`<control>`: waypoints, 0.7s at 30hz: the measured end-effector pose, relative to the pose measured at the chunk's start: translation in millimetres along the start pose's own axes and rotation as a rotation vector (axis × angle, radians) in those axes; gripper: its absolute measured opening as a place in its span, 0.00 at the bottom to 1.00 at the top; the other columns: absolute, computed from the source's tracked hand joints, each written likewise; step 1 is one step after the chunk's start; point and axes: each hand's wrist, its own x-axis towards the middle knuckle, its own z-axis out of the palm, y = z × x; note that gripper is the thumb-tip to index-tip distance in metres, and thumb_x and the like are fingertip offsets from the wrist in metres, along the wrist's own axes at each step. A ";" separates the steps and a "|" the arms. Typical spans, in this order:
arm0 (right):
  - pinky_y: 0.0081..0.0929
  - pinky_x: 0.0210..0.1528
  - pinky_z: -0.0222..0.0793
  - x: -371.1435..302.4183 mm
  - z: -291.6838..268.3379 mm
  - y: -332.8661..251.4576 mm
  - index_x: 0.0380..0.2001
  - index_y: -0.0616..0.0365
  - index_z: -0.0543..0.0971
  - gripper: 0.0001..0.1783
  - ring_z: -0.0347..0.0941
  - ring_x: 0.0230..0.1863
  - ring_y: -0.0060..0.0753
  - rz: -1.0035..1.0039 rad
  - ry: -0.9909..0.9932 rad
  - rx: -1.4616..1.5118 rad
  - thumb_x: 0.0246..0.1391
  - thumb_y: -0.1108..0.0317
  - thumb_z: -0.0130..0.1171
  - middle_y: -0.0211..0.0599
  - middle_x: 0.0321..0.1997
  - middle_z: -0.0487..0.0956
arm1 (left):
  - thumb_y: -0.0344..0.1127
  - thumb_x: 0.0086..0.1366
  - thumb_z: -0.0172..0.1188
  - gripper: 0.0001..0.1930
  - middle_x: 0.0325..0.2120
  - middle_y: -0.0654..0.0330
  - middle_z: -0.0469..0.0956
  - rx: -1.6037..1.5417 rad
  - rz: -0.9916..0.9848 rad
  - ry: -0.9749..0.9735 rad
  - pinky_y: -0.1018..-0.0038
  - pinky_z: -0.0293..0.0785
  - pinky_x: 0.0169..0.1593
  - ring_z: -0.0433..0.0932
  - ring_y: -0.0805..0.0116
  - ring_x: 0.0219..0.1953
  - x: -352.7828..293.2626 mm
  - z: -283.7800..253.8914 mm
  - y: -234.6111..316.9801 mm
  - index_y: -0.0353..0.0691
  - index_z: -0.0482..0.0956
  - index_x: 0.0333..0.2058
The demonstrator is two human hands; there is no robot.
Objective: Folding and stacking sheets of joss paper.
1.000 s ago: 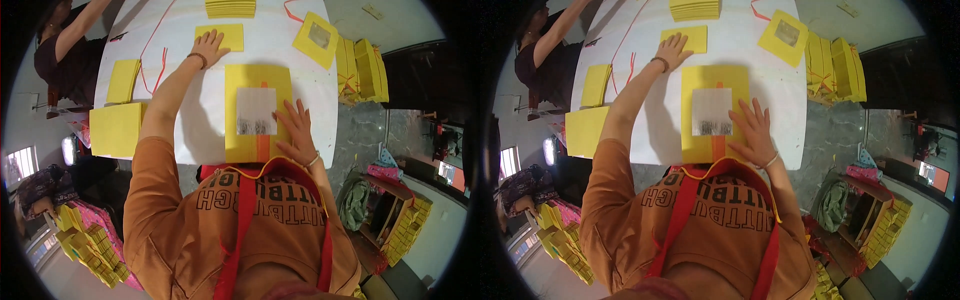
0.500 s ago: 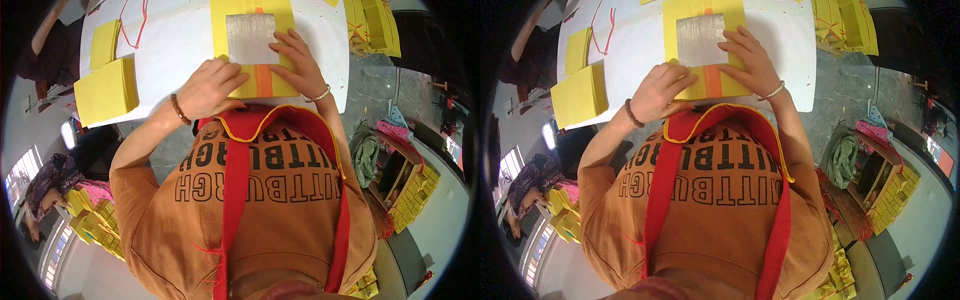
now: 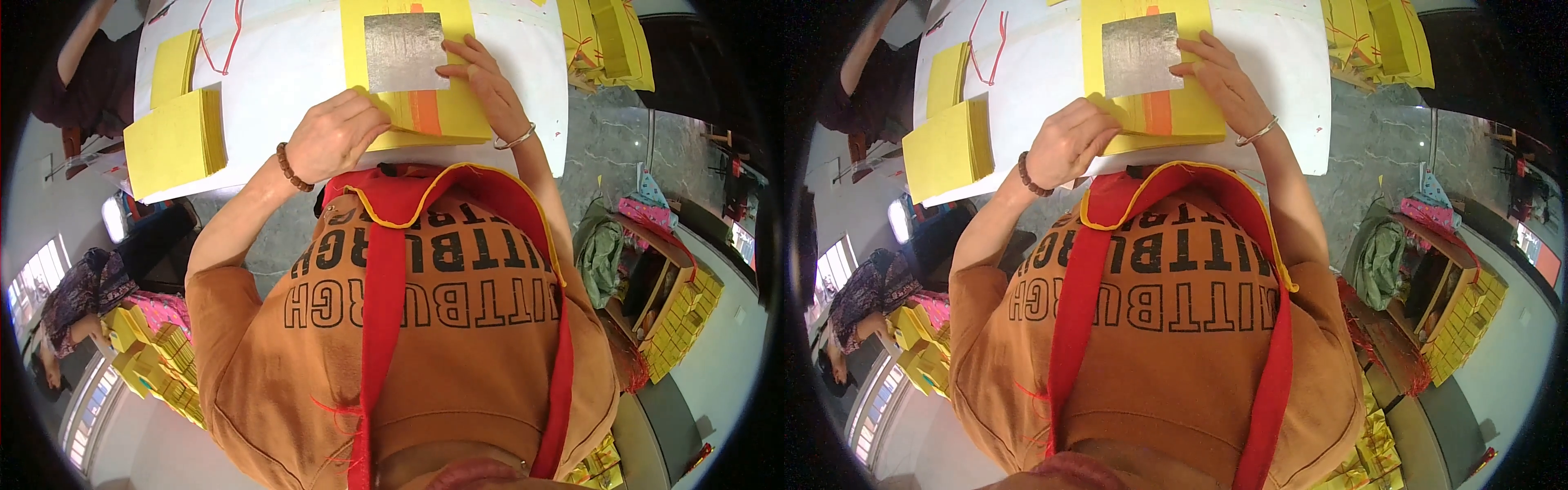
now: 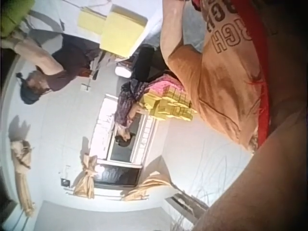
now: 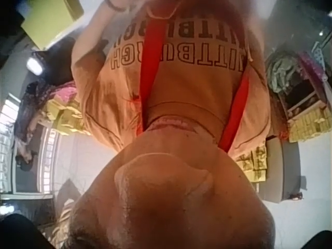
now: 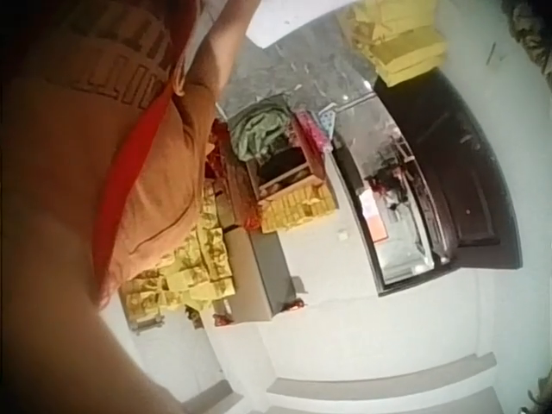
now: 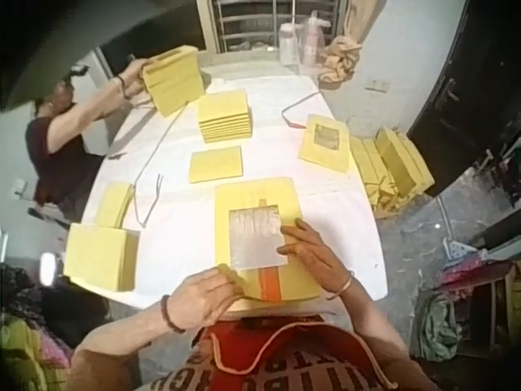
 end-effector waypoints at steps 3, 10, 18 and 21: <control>0.36 0.67 0.39 0.3 -0.8 0.5 0.42 0.54 0.79 0.26 0.44 0.68 0.43 -0.023 -0.001 0.038 0.63 0.53 0.32 0.34 0.61 0.64 | 0.29 0.58 0.56 0.04 0.19 0.57 0.72 -0.049 -0.063 0.041 0.69 0.69 0.27 0.72 0.61 0.23 -1.5 0.6 -5.0 0.34 0.76 0.28; 0.37 0.68 0.36 0.8 -0.8 -2.6 0.42 0.54 0.80 0.36 0.42 0.69 0.42 0.035 -0.009 0.017 0.62 0.46 0.21 0.35 0.62 0.64 | 0.29 0.59 0.55 0.06 0.20 0.54 0.74 -0.129 -0.139 0.027 0.70 0.71 0.27 0.74 0.58 0.22 0.8 -2.0 -9.1 0.32 0.76 0.28; 0.40 0.67 0.38 -1.3 -1.7 8.1 0.42 0.52 0.79 0.24 0.40 0.70 0.41 -0.013 -0.029 0.075 0.57 0.50 0.40 0.34 0.63 0.63 | 0.35 0.62 0.54 0.10 0.16 0.63 0.72 -0.476 -0.549 0.056 0.79 0.65 0.23 0.67 0.77 0.19 -8.5 6.0 -23.5 0.33 0.77 0.31; 0.40 0.67 0.42 0.1 -3.4 -1.9 0.42 0.51 0.79 0.16 0.42 0.69 0.41 0.013 -0.032 0.132 0.49 0.64 0.55 0.33 0.62 0.64 | 0.37 0.63 0.53 0.12 0.14 0.68 0.68 -0.595 -0.610 0.090 0.82 0.62 0.23 0.63 0.83 0.19 -6.4 6.9 -28.8 0.33 0.77 0.30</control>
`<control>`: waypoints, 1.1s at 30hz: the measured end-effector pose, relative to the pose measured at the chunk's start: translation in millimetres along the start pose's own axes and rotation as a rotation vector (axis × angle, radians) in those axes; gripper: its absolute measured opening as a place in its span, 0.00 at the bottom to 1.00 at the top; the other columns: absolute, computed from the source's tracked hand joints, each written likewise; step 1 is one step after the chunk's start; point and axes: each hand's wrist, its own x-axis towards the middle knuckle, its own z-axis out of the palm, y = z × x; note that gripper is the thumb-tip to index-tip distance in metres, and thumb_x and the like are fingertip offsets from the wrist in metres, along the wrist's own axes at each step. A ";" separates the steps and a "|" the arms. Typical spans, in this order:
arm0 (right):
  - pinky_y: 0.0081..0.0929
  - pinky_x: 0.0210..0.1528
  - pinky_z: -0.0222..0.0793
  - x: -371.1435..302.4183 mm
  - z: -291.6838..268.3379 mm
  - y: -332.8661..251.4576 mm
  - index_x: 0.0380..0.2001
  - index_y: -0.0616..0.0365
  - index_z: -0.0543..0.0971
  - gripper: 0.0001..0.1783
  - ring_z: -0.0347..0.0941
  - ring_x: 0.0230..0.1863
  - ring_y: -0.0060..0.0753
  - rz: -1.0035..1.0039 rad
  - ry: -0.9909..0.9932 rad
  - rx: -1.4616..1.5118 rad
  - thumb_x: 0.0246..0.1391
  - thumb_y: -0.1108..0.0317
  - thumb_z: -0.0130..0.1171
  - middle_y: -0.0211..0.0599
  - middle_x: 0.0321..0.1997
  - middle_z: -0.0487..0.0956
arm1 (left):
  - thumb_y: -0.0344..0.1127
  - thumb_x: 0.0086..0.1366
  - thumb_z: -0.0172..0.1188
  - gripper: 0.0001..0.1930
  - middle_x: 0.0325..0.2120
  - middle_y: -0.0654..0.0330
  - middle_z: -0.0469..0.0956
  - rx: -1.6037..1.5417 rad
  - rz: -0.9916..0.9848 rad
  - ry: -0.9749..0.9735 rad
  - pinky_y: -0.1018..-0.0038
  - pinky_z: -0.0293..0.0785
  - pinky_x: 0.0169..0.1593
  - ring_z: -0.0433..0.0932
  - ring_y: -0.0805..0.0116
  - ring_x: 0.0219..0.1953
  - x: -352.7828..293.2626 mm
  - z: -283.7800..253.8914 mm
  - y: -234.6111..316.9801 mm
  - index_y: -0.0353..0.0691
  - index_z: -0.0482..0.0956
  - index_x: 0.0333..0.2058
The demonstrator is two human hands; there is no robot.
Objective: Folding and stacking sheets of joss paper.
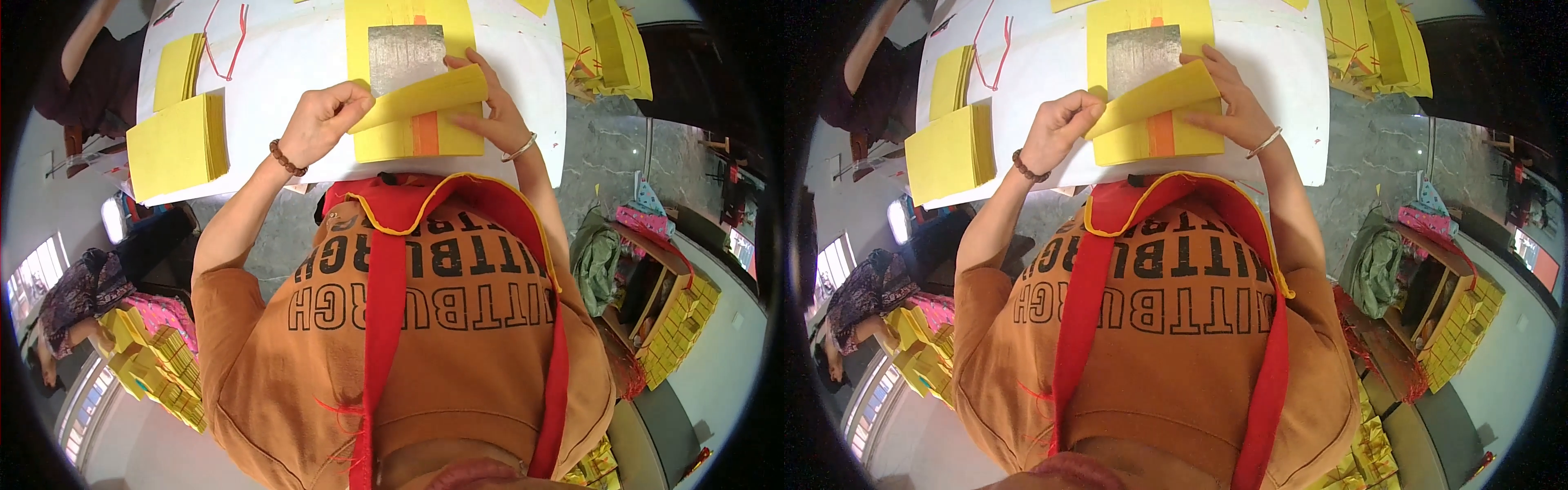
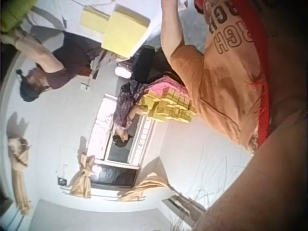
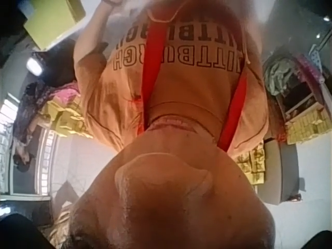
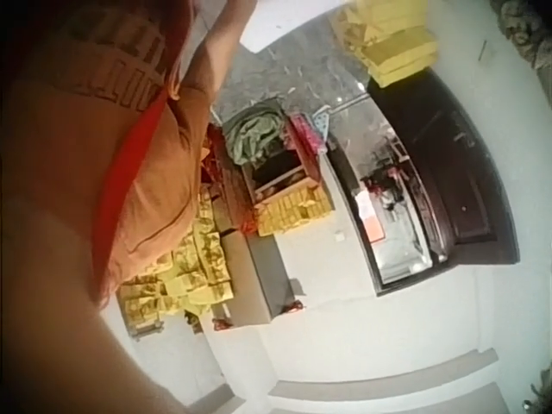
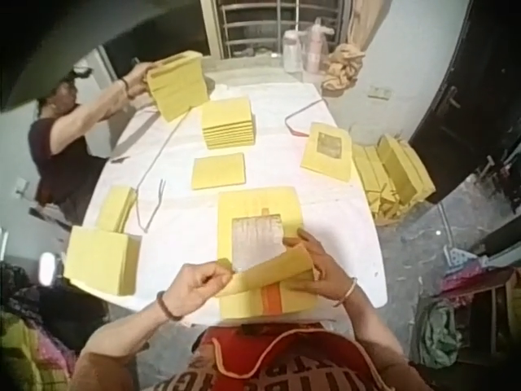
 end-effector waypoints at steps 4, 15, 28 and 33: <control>0.38 0.66 0.46 -1.9 -4.3 8.6 0.40 0.49 0.80 0.17 0.46 0.68 0.43 -0.061 -0.007 -0.158 0.43 0.75 0.61 0.31 0.60 0.67 | 0.38 0.63 0.54 0.11 0.21 0.64 0.74 0.059 -0.041 -0.109 0.79 0.66 0.29 0.69 0.78 0.25 1.9 -14.0 6.9 0.35 0.77 0.36; 0.41 0.63 0.48 -2.4 -12.8 -14.4 0.38 0.45 0.81 0.13 0.55 0.64 0.47 -0.139 0.005 -0.307 0.47 0.70 0.57 0.29 0.56 0.71 | 0.35 0.53 0.51 0.20 0.47 0.58 0.71 0.983 0.622 0.094 0.66 0.62 0.50 0.69 0.60 0.46 6.3 -4.6 8.0 0.44 0.74 0.47; 0.27 0.41 0.56 -20.2 -4.7 -44.1 0.37 0.51 0.79 0.11 0.73 0.40 0.28 0.057 -0.043 -0.428 0.48 0.63 0.59 0.31 0.36 0.79 | 0.39 0.61 0.55 0.13 0.24 0.51 0.77 0.313 0.046 0.063 0.70 0.70 0.29 0.75 0.58 0.24 -17.9 6.8 29.9 0.34 0.77 0.36; 0.25 0.35 0.66 2.4 9.4 -58.8 0.42 0.59 0.76 0.16 0.76 0.31 0.32 0.459 0.189 0.004 0.50 0.64 0.59 0.39 0.30 0.79 | 0.43 0.63 0.53 0.17 0.22 0.50 0.77 0.169 -0.264 0.028 0.73 0.71 0.32 0.76 0.66 0.25 3.1 6.0 17.1 0.31 0.76 0.38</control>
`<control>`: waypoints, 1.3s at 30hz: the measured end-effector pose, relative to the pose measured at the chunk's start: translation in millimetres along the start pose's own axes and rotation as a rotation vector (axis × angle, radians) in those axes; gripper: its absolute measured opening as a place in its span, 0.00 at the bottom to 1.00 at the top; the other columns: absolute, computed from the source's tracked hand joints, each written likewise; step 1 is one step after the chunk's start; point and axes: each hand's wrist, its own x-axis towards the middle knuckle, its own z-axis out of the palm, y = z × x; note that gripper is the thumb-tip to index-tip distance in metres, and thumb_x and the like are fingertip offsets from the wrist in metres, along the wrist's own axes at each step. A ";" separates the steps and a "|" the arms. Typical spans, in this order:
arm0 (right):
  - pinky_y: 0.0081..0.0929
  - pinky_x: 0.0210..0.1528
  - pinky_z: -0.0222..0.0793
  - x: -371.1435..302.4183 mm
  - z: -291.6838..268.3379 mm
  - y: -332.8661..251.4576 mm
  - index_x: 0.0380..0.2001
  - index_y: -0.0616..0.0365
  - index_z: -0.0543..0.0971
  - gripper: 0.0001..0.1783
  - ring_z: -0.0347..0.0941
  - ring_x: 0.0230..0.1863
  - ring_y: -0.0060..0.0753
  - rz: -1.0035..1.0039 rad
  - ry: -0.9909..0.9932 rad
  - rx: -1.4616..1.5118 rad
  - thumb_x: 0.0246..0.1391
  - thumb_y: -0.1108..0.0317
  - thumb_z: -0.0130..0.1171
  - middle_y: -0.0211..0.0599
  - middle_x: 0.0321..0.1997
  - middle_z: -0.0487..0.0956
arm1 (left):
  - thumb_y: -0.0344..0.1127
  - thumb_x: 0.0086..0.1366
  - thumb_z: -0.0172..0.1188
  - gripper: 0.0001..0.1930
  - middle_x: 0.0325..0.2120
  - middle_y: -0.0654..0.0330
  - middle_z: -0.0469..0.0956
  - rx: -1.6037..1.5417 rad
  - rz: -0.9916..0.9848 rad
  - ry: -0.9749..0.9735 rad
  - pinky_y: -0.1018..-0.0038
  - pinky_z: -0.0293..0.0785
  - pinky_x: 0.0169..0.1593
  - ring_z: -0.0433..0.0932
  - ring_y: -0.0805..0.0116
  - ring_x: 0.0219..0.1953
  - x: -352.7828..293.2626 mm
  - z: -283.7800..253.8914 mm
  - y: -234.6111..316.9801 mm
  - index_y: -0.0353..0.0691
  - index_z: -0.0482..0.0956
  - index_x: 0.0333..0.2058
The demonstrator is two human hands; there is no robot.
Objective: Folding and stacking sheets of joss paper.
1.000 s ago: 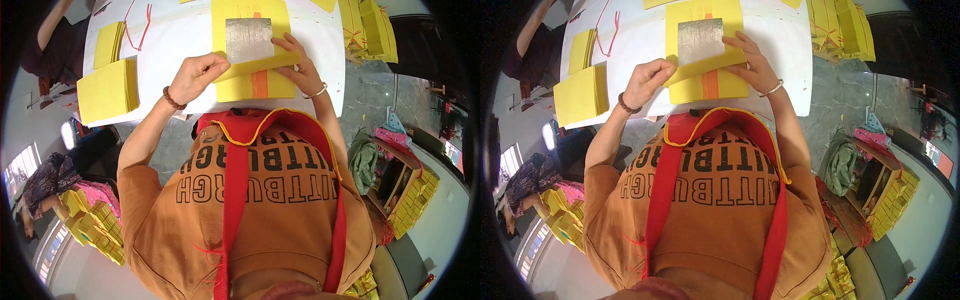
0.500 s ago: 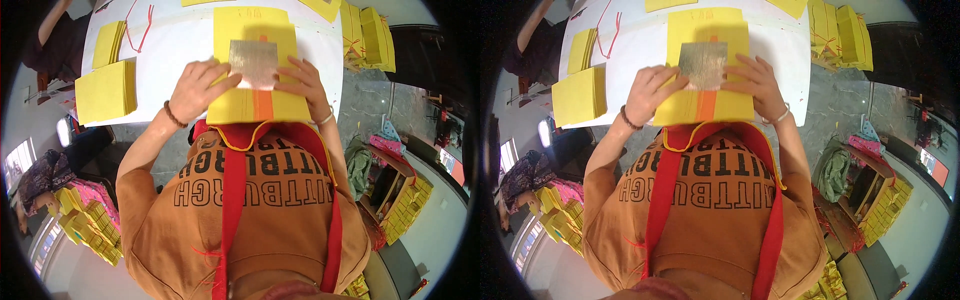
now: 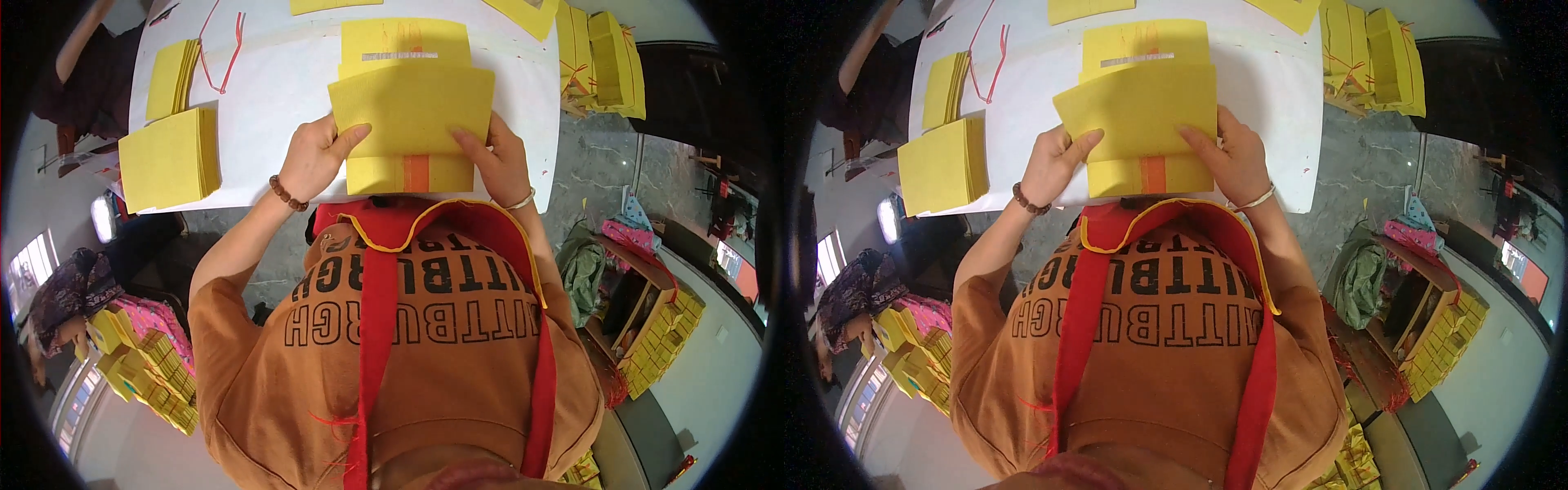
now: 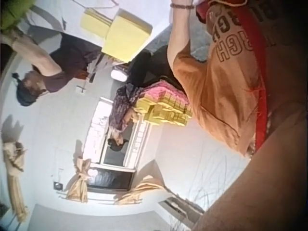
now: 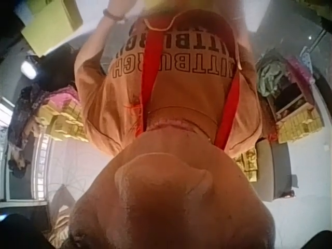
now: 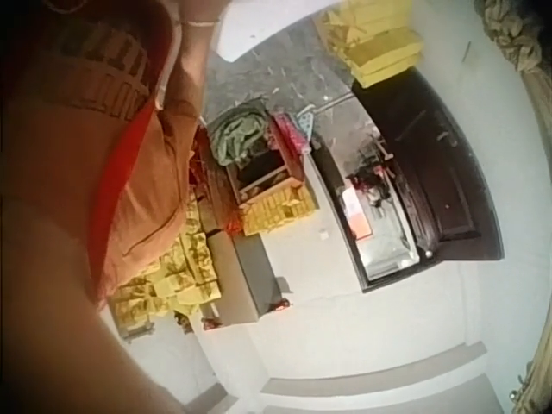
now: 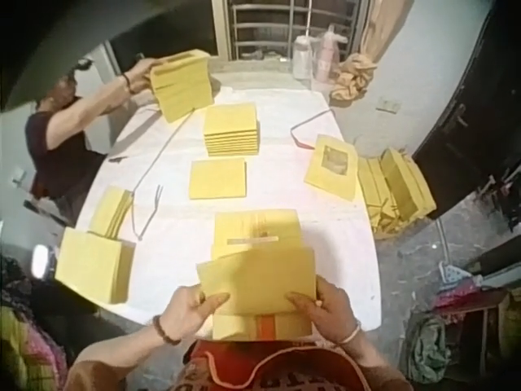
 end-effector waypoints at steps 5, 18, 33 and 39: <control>0.24 0.33 0.70 10.1 -1.2 0.6 0.51 0.59 0.70 0.25 0.78 0.33 0.31 0.028 0.106 -0.075 0.49 0.67 0.60 0.43 0.36 0.80 | 0.40 0.64 0.52 0.16 0.30 0.54 0.80 -0.282 -0.046 -0.033 0.78 0.71 0.38 0.77 0.76 0.32 10.9 1.7 -2.8 0.33 0.75 0.43; 0.29 0.37 0.71 19.2 14.9 10.5 0.49 0.58 0.73 0.22 0.77 0.36 0.43 0.040 0.265 -0.159 0.48 0.66 0.60 0.50 0.38 0.78 | 0.40 0.63 0.53 0.19 0.33 0.56 0.79 -0.308 -0.126 0.001 0.75 0.71 0.39 0.77 0.72 0.35 22.4 1.0 1.5 0.31 0.70 0.47; 0.31 0.38 0.71 21.8 17.8 12.6 0.47 0.63 0.73 0.22 0.77 0.37 0.45 0.017 0.314 -0.132 0.48 0.67 0.59 0.53 0.38 0.78 | 0.31 0.56 0.58 0.18 0.38 0.53 0.71 0.315 0.381 0.423 0.68 0.65 0.45 0.69 0.61 0.42 15.7 -12.7 17.6 0.36 0.69 0.46; 0.31 0.38 0.71 21.5 19.3 15.0 0.47 0.63 0.73 0.21 0.77 0.37 0.46 -0.014 0.331 -0.198 0.48 0.68 0.60 0.52 0.38 0.78 | 0.36 0.54 0.59 0.27 0.54 0.50 0.64 0.621 0.669 0.219 0.59 0.58 0.56 0.60 0.51 0.56 28.5 39.8 40.3 0.37 0.66 0.53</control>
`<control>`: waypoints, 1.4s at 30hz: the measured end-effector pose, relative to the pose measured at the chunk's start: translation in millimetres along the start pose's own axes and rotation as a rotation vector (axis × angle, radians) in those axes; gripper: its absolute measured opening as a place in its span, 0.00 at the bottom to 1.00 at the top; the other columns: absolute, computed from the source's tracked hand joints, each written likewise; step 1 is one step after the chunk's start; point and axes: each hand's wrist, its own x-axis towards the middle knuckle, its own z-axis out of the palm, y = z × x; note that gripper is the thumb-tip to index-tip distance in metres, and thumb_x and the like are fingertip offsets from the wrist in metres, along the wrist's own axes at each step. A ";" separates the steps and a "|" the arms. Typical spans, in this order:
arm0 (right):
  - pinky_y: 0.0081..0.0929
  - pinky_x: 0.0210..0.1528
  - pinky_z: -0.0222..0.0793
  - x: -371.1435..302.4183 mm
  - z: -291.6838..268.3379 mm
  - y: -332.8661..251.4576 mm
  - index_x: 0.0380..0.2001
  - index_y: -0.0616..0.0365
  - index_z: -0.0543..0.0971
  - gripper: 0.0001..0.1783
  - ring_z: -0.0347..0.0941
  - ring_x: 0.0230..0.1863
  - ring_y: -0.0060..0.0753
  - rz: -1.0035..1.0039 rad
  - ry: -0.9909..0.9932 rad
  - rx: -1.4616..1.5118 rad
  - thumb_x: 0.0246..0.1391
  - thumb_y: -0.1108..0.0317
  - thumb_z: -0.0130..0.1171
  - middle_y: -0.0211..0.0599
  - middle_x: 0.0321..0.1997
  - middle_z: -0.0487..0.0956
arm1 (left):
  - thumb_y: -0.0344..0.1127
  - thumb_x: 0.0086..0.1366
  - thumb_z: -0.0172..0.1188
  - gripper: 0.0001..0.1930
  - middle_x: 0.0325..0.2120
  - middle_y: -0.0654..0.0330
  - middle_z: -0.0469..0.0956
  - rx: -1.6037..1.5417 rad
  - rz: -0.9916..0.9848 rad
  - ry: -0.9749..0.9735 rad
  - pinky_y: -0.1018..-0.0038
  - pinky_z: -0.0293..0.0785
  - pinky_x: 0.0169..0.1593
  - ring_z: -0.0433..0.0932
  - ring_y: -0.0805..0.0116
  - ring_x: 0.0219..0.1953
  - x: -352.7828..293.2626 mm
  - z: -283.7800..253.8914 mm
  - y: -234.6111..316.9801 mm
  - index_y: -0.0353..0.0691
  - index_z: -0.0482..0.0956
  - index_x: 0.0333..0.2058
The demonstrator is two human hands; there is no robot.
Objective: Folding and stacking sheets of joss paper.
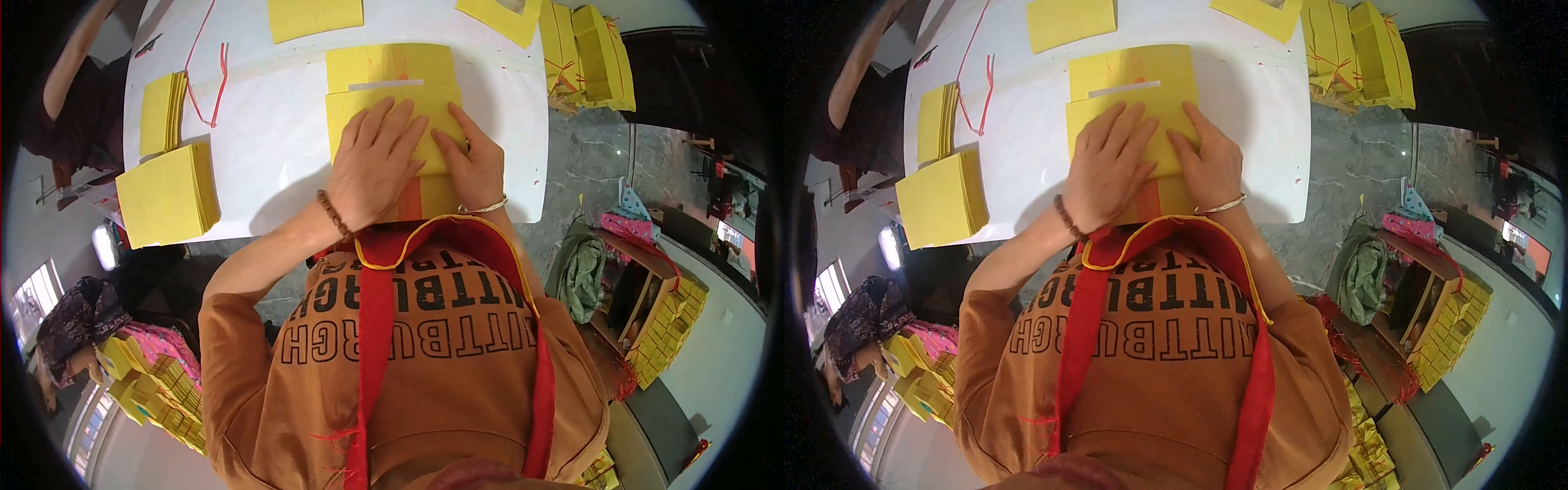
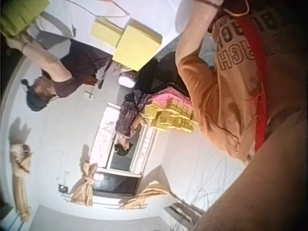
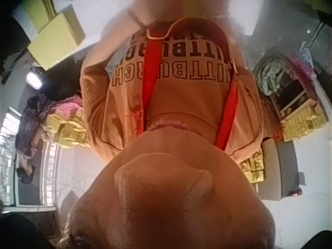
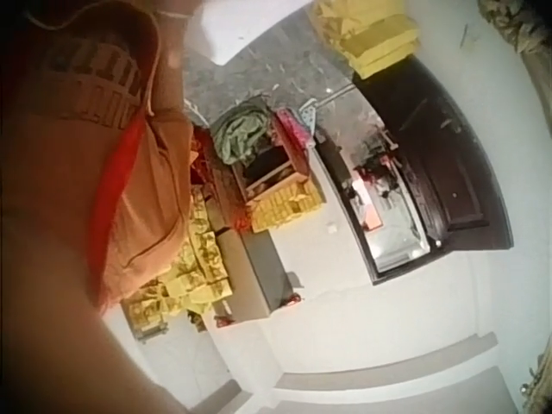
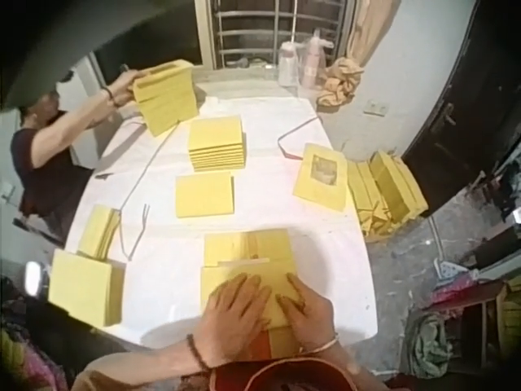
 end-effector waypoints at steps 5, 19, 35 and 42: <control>0.27 0.36 0.71 -0.7 0.0 2.7 0.47 0.61 0.73 0.22 0.76 0.39 0.45 -0.046 0.000 0.025 0.47 0.68 0.60 0.49 0.41 0.77 | 0.38 0.55 0.58 0.29 0.57 0.51 0.60 0.028 -0.008 -0.071 0.59 0.53 0.59 0.56 0.53 0.59 -5.2 14.1 -7.9 0.38 0.64 0.55; 0.52 0.65 0.35 -12.9 24.7 -10.1 0.59 0.61 0.59 0.38 0.45 0.67 0.53 -0.654 -0.331 -0.485 0.55 0.42 0.42 0.50 0.66 0.52 | 0.36 0.55 0.50 0.28 0.58 0.53 0.59 -0.029 -0.125 -0.138 0.59 0.47 0.62 0.52 0.53 0.62 -13.1 30.0 -21.9 0.36 0.62 0.55; 0.53 0.64 0.40 5.6 14.5 -5.3 0.57 0.62 0.62 0.34 0.48 0.67 0.46 -0.588 -0.500 -0.627 0.52 0.51 0.49 0.47 0.65 0.55 | 0.60 0.52 0.55 0.38 0.59 0.44 0.55 -0.011 -0.031 -0.208 0.49 0.41 0.62 0.51 0.51 0.63 -28.3 1.2 -35.8 0.48 0.61 0.59; 0.54 0.63 0.41 13.0 -2.2 3.7 0.60 0.61 0.57 0.37 0.46 0.68 0.42 -0.535 -0.282 -0.707 0.53 0.49 0.49 0.42 0.67 0.52 | 0.55 0.52 0.57 0.36 0.57 0.43 0.58 0.102 0.036 -0.154 0.52 0.48 0.60 0.55 0.48 0.61 -23.2 -1.2 -28.3 0.42 0.64 0.56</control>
